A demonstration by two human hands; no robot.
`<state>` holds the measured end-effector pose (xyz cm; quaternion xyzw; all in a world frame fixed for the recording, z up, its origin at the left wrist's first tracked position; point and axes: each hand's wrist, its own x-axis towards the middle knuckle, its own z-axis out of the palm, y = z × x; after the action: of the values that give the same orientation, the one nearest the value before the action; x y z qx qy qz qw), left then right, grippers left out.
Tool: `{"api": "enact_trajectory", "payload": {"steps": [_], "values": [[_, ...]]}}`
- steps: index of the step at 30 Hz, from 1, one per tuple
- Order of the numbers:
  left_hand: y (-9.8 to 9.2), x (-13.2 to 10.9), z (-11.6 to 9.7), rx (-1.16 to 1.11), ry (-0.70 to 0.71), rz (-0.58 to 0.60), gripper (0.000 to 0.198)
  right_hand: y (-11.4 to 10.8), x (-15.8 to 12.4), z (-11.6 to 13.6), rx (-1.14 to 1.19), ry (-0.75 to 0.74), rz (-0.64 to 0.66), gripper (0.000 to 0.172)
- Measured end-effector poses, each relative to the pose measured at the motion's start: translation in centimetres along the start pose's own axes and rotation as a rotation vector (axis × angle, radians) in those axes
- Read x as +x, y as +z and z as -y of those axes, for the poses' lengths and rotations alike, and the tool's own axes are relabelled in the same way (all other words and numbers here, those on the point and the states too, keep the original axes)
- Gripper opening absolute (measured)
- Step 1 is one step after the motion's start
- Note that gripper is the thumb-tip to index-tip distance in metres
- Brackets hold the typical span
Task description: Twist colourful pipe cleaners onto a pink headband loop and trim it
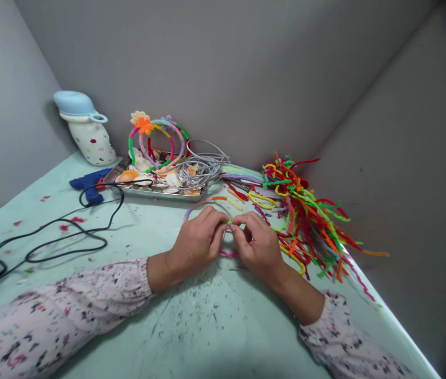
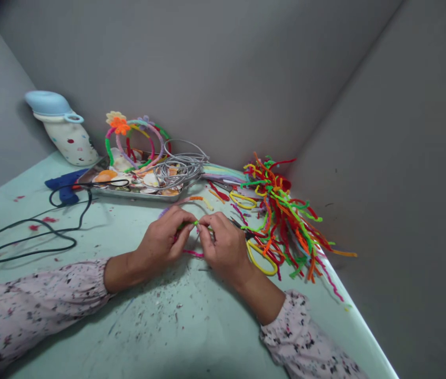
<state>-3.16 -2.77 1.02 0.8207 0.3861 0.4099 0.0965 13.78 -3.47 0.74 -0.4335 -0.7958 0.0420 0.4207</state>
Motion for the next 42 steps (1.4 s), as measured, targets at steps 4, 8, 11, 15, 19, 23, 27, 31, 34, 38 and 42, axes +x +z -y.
{"api": "enact_trajectory", "payload": {"steps": [4,8,11,15,19,23,27,31,34,38,42], "values": [[0.0,-0.1,-0.1,0.011,-0.008,0.013,0.012,0.0,0.0,0.1,0.006,0.000,-0.003,0.006],[0.0,-0.2,-0.2,0.016,-0.011,0.022,0.012,0.0,0.0,0.2,-0.010,0.011,0.001,0.005],[0.0,-0.1,-0.2,0.017,-0.019,0.023,0.011,-0.1,0.1,0.5,-0.014,0.028,0.005,0.005],[-0.1,0.0,-0.2,0.025,-0.015,0.025,0.012,-0.3,0.2,0.8,-0.014,0.060,0.015,0.006],[-0.1,0.0,-0.1,0.021,-0.001,0.014,0.013,-0.3,0.3,0.9,0.011,0.109,0.020,0.007],[0.0,-0.1,0.0,0.035,0.003,0.023,0.015,-0.4,0.3,1.1,0.025,0.175,0.047,0.008],[0.1,-0.2,0.1,0.050,-0.001,0.045,0.015,-0.5,0.6,1.5,0.074,0.282,0.071,0.012],[0.1,-0.2,0.1,0.038,0.007,0.064,0.016,-0.6,0.7,2.0,0.163,0.401,0.099,0.016],[0.1,-0.2,0.1,0.030,0.015,0.062,0.017,-0.7,0.7,1.9,0.269,0.490,0.128,0.018],[0.0,-0.1,0.2,0.034,0.016,0.021,0.015,-1.3,1.1,0.7,0.452,0.443,0.243,0.024],[0.0,-0.1,0.3,0.008,0.045,-0.009,0.016,-1.6,1.4,-0.9,0.301,0.259,0.196,0.019]]}}
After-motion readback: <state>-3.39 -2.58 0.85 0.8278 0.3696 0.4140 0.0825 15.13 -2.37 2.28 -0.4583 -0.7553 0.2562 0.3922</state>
